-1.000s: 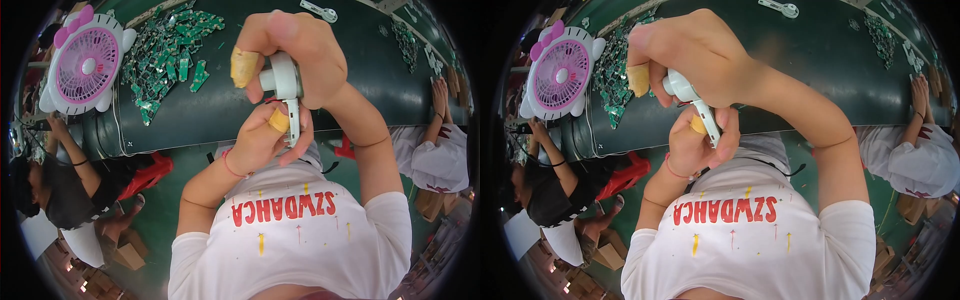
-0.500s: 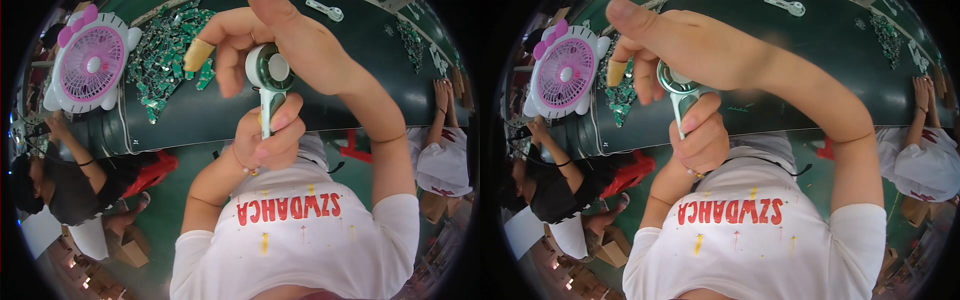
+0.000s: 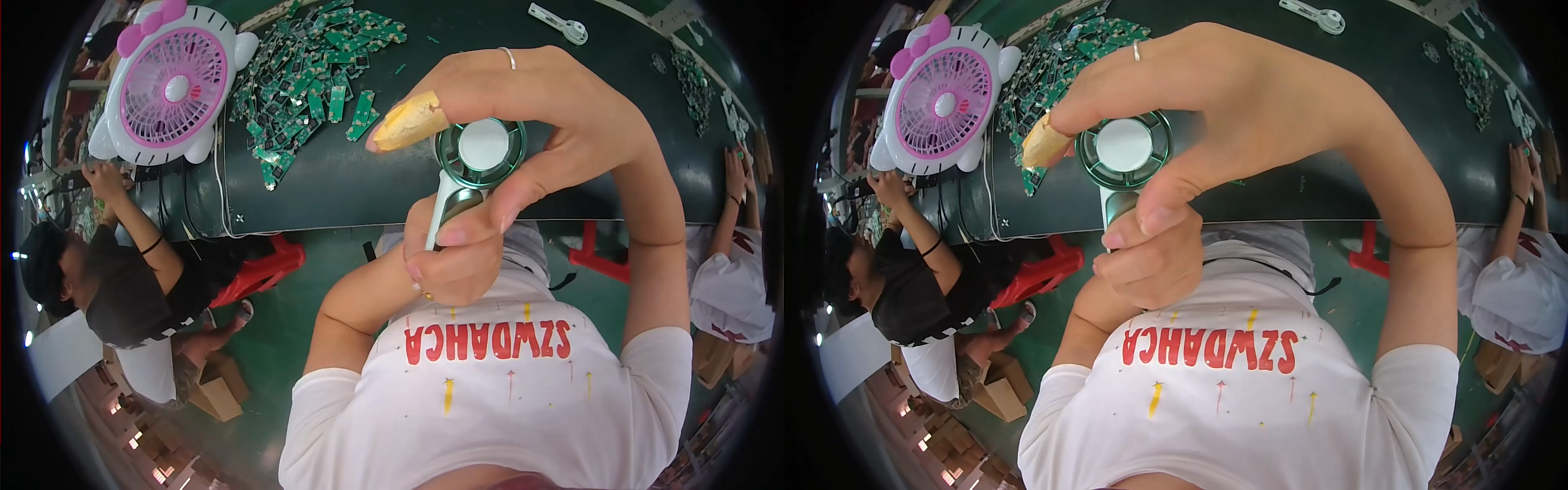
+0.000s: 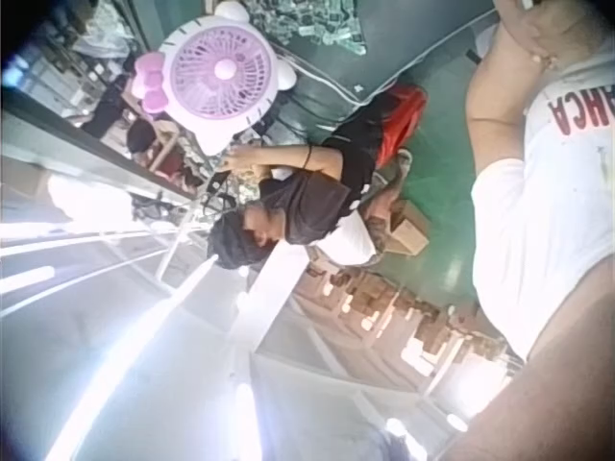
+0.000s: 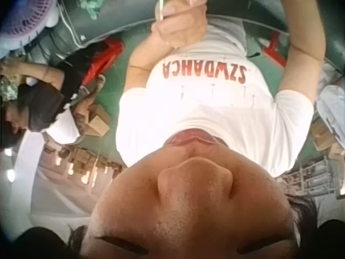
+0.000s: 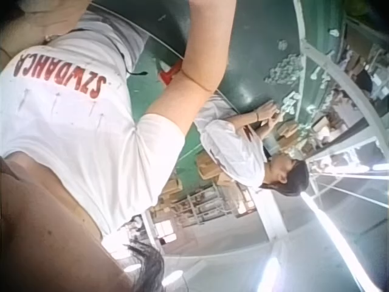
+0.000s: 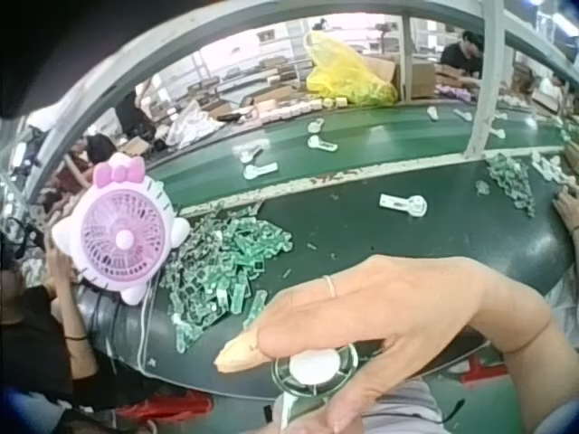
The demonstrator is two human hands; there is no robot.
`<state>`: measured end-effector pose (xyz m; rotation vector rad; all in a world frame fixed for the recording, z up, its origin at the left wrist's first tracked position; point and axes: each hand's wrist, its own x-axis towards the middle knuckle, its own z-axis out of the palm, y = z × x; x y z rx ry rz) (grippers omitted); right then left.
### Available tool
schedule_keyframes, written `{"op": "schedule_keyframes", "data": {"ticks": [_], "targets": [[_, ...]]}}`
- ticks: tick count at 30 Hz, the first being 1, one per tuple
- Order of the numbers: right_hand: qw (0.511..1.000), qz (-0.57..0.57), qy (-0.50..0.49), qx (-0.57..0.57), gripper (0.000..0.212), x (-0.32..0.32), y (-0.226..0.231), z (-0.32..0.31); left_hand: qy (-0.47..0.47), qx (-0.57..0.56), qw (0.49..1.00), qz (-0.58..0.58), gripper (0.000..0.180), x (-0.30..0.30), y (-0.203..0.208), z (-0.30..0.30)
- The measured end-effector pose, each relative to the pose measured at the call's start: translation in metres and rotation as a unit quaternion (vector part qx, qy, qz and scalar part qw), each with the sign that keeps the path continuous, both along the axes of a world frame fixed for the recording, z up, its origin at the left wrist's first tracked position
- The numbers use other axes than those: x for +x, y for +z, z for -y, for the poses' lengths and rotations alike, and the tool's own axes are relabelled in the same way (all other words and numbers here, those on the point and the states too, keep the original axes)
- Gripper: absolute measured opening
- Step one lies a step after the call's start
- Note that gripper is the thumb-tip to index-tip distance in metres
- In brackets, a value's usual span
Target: The person assembles mini fans by hand, combining a PCB, a motor, and a fan housing into a plastic shell.
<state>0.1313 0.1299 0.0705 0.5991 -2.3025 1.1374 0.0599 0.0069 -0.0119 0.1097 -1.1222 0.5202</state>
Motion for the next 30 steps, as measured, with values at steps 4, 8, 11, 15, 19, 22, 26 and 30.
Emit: {"op": "schedule_keyframes", "data": {"ticks": [4, 8, 11, 15, 19, 22, 26, 30], "targets": [[0.999, 0.014, -0.045, 0.001, 0.066, 0.005, 0.004, 0.007, 0.003, -0.080, 0.994, -0.080, 0.031, -0.007, 0.000, 0.013], [0.998, -0.011, -0.054, 0.014, 0.067, 0.008, 0.002, 0.009, 0.034, -0.096, 0.987, -0.123, 0.016, -0.015, 0.015, 0.017], [0.998, 0.001, -0.064, 0.014, 0.068, 0.009, 0.003, 0.012, 0.051, -0.123, 0.976, -0.170, 0.010, -0.018, 0.018, 0.020], [0.986, 0.003, -0.143, 0.088, 0.076, 0.014, 0.007, 0.012, 0.190, -0.130, 0.937, -0.262, 0.014, -0.022, 0.023, 0.023], [0.937, 0.111, -0.330, 0.024, 0.083, 0.025, 0.016, 0.020, 0.420, -0.150, 0.723, -0.528, 0.030, -0.026, 0.034, 0.028], [0.943, 0.129, -0.303, -0.040, 0.076, 0.022, 0.006, 0.026, 0.490, -0.136, 0.640, -0.576, 0.033, -0.023, 0.031, 0.024], [0.926, 0.115, -0.350, -0.085, 0.072, 0.015, 0.008, 0.034, 0.509, -0.159, 0.545, -0.647, 0.034, -0.020, 0.039, 0.025], [0.933, 0.116, -0.303, -0.155, 0.041, 0.012, 0.019, 0.035, 0.519, -0.144, 0.536, -0.650, 0.028, -0.022, 0.036, 0.023]]}}
